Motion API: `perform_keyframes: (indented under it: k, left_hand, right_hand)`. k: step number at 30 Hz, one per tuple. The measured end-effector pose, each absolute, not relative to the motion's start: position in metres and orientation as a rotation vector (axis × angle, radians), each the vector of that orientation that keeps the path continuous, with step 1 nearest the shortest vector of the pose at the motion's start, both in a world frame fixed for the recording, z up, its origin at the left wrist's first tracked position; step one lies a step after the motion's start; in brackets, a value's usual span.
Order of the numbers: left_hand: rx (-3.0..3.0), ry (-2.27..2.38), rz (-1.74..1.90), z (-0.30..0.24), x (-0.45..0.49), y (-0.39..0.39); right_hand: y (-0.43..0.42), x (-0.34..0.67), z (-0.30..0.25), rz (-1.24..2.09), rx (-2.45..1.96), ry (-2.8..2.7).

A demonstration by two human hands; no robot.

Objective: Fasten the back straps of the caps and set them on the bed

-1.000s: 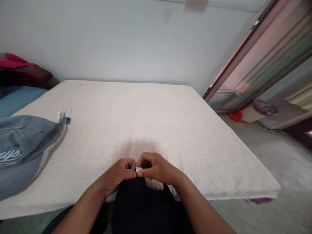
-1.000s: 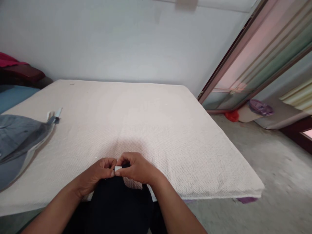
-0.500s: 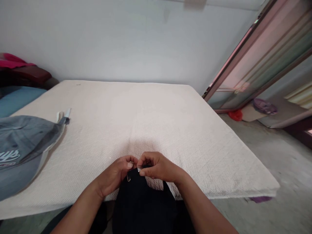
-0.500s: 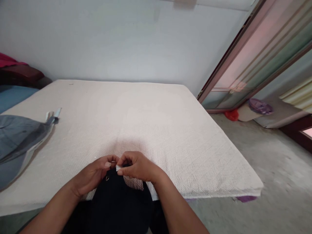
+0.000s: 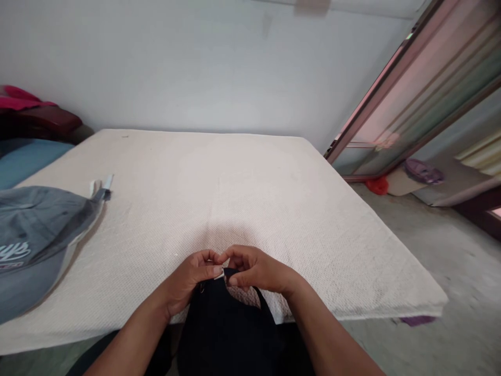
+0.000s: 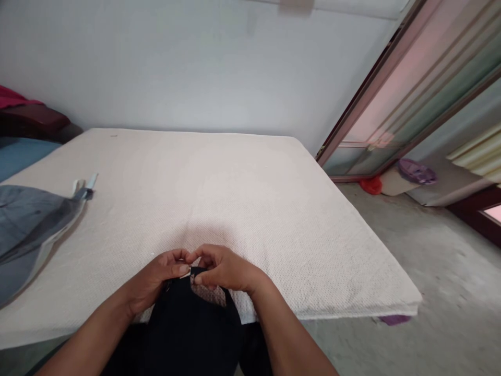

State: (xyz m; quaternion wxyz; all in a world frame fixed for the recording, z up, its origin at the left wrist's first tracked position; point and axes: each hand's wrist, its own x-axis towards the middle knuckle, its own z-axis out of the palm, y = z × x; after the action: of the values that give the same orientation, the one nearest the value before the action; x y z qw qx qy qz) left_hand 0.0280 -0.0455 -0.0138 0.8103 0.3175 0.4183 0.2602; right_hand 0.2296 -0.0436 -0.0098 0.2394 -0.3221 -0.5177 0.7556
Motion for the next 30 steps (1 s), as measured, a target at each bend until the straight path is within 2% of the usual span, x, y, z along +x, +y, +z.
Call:
perform_keyframes:
  k: [6,15,21,25,30]
  left_hand:
    - [0.619,0.929,0.593,-0.013,0.021,-0.041]
    - [0.590,0.808,0.473,-0.015,0.025,-0.046]
    - [0.186,0.810,0.612,-0.005,0.017,-0.028]
    - [0.141,0.723,0.784,-0.010,0.008,-0.009]
    - [0.162,0.791,0.823,-0.012,0.015,-0.012]
  right_hand:
    - [-0.043,0.244,-0.007,2.209,-0.933,-1.429]
    - [-0.034,0.254,-0.005,1.944,-0.951,-0.849]
    - [-0.035,0.254,-0.005,1.964,-0.920,-0.751]
    - [-0.035,0.253,-0.009,2.032,-0.831,-0.760]
    - [-0.021,0.259,-0.019,1.673,-0.923,-0.598]
